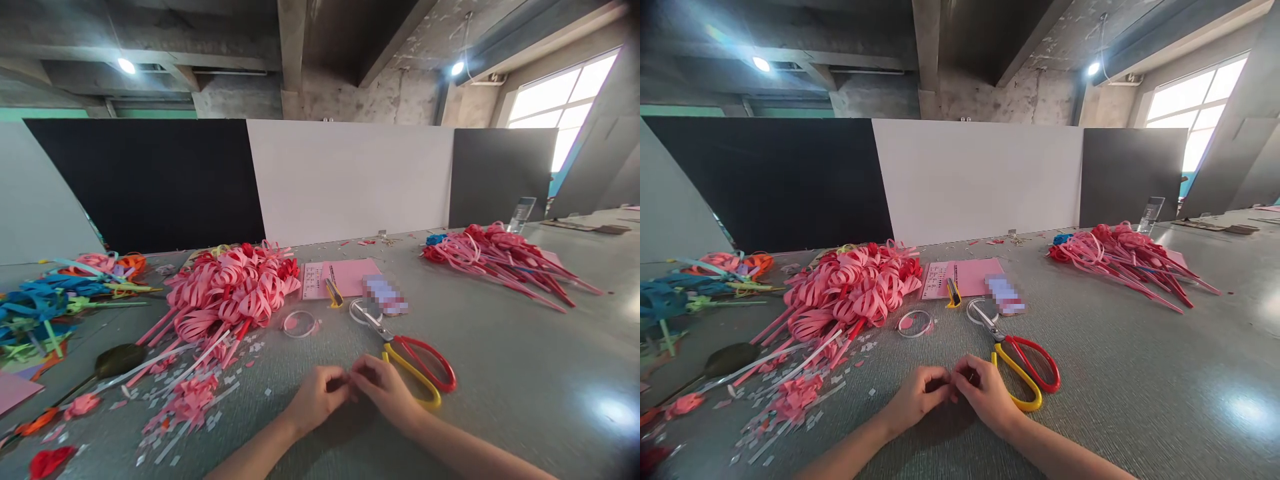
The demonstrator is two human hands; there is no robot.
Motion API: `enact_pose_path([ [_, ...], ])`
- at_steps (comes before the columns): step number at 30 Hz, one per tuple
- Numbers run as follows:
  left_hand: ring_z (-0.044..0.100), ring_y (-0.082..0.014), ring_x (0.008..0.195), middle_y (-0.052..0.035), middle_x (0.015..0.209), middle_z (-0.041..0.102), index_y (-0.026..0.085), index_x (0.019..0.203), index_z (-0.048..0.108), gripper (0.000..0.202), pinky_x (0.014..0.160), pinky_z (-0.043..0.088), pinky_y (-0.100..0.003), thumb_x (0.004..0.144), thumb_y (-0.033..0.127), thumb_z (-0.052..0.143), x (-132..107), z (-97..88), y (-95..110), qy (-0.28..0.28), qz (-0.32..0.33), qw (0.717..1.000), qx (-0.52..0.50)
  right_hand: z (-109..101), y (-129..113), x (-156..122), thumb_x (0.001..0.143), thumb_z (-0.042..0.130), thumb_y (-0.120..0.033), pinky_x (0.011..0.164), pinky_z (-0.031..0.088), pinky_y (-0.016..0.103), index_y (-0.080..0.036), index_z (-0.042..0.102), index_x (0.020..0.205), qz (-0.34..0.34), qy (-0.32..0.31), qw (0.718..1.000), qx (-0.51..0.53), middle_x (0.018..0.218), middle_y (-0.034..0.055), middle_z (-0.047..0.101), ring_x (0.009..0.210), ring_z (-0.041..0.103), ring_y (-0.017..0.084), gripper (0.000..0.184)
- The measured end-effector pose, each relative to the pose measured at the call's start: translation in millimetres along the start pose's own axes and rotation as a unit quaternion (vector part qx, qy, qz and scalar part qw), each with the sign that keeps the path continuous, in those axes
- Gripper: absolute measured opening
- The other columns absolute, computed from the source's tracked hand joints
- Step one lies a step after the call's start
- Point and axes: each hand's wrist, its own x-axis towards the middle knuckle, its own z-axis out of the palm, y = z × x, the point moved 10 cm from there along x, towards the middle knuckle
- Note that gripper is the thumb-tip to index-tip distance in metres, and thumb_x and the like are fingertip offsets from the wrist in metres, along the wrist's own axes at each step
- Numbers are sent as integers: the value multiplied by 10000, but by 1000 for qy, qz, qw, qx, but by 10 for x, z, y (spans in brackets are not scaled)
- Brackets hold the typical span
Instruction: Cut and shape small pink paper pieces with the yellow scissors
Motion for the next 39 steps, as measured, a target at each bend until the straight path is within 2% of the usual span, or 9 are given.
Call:
enact_pose_path([
  [5,435,-100,535,16,604,530,151,670,575,265,512,321,-199,765,370,460,1,-59,21,22,3,999,-35,-123,-8,5,772,470,-302,537,381,217,-171,524,655,-2,53,997,-59,598,-13,546,582,500,125,183],
  [18,407,-104,561,25,587,476,156,637,552,258,532,300,-196,786,330,434,-9,-123,102,44,24,999,-6,-59,6,-6,795,432,-298,495,338,207,-165,540,658,-4,41,994,-99,584,-18,531,545,461,112,219],
  [22,419,-111,583,25,590,483,156,632,546,247,551,304,-202,776,332,449,-10,-186,126,60,26,998,-15,-132,-164,-2,808,409,-290,523,374,213,-174,529,707,-39,48,987,-150,631,-6,554,568,500,119,195],
  [24,401,-103,558,34,582,465,160,623,536,249,530,294,-201,764,354,467,-7,-280,131,81,14,996,-29,-311,-314,27,796,423,-273,554,388,227,-179,520,775,-62,72,966,-242,710,12,570,595,520,125,136],
  [26,393,-96,545,40,584,457,163,624,533,246,524,296,-203,752,367,483,-2,-392,177,101,14,994,-39,-555,-384,75,739,487,-243,591,383,257,-176,520,812,-50,93,916,-387,780,38,576,657,543,156,104],
  [28,406,-94,545,40,577,459,164,636,538,232,542,317,-207,748,361,490,6,-493,259,115,24,992,-48,-821,-243,129,671,562,-277,580,371,281,-164,540,757,33,79,855,-511,794,77,584,725,559,219,144],
  [30,420,-90,532,37,555,463,158,628,534,229,559,343,-214,746,350,496,15,-550,332,115,28,990,-71,-1015,1,141,634,596,-358,546,362,283,-151,558,750,122,38,821,-556,814,112,596,744,575,259,241],
  [34,456,-86,517,17,585,493,141,635,545,226,536,381,-230,736,342,519,2,-581,433,103,22,984,-147,-1070,270,154,584,630,-330,494,339,259,-141,588,732,161,0,818,-552,728,112,634,674,604,254,244],
  [39,473,-83,527,2,600,512,126,652,585,204,544,393,-235,732,309,541,-44,-606,510,107,26,982,-156,-1023,333,195,589,599,-251,457,310,236,-145,604,617,173,1,821,-545,651,108,644,611,610,222,109],
])
